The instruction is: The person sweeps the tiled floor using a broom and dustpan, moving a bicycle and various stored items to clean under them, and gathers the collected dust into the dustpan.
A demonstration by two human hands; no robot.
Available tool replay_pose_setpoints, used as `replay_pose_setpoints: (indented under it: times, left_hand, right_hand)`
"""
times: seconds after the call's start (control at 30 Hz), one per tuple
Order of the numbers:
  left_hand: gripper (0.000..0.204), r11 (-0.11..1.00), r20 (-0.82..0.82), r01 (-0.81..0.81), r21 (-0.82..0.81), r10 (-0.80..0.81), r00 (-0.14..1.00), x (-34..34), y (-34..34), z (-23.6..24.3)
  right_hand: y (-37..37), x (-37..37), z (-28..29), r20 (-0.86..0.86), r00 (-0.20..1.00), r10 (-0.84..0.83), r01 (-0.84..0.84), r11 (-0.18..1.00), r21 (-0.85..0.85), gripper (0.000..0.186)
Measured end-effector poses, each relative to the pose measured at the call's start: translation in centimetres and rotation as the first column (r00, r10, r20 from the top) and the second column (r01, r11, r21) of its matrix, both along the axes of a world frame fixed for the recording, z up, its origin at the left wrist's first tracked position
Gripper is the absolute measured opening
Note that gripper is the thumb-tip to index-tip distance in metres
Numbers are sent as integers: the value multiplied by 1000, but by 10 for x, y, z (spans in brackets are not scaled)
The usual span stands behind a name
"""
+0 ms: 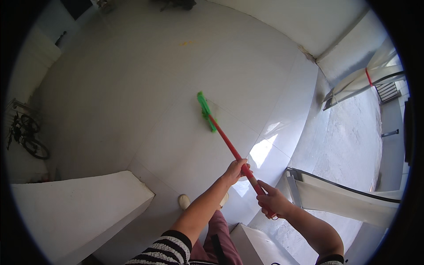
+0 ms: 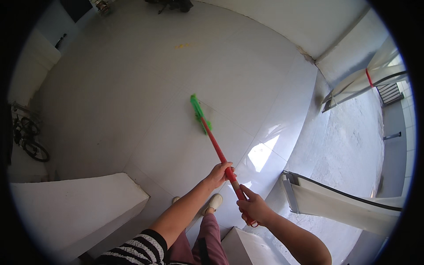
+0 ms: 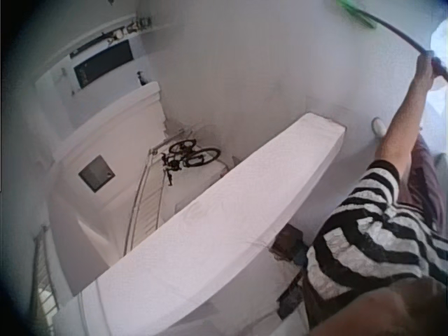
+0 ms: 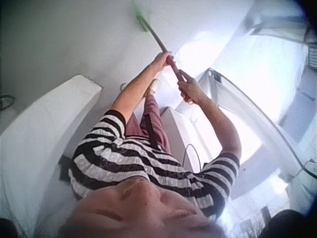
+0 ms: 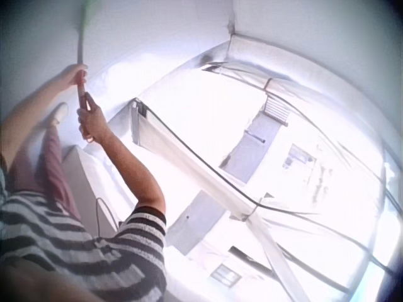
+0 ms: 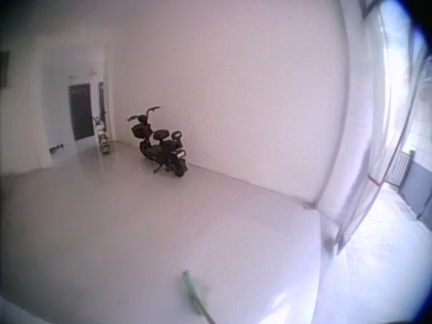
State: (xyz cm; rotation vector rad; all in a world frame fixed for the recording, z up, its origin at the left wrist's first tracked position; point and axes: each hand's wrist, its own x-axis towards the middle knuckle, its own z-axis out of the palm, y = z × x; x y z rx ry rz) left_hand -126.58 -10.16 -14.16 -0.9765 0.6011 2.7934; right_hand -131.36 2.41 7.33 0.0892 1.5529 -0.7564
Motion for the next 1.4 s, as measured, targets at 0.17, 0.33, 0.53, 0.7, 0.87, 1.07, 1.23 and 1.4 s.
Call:
replay_pose_setpoints:
  times: [0.17,0.33,0.53,0.7,0.87,1.07,1.23,1.4]
  left_hand:
    - [17,884,187,-455,111,431,883,-3,17,-13]
    - [28,891,499,-446,-85,425,755,15,64,-13]
    - [28,987,527,-110,-113,153,836,32,123,30]
    - [32,817,263,542,-196,-489,832,29,108,61]
    - [33,295,115,846,-444,-918,381,30,63,84]
    - [41,-57,-16,649,-758,-994,-106,38,5,145]
    - [54,-1,-287,522,-853,-834,-471,46,3,216]
    - [62,75,-389,424,-902,-566,-727,67,18,250]
  right_hand:
    - [80,-15,-6,212,977,5,27,989,-146,63]
    - [127,0,-26,344,922,175,-138,982,-130,62]
    - [122,33,-65,349,907,-234,301,941,-152,64]
    - [129,48,-47,522,656,-546,682,724,-100,19]
    - [115,95,-25,540,283,-793,942,335,-3,15]
    - [40,178,-22,585,-426,-690,888,-444,122,17]
    - [-2,222,-10,506,-771,-388,549,-807,217,16]
    - [-28,271,-48,402,-886,-232,333,-921,202,19]
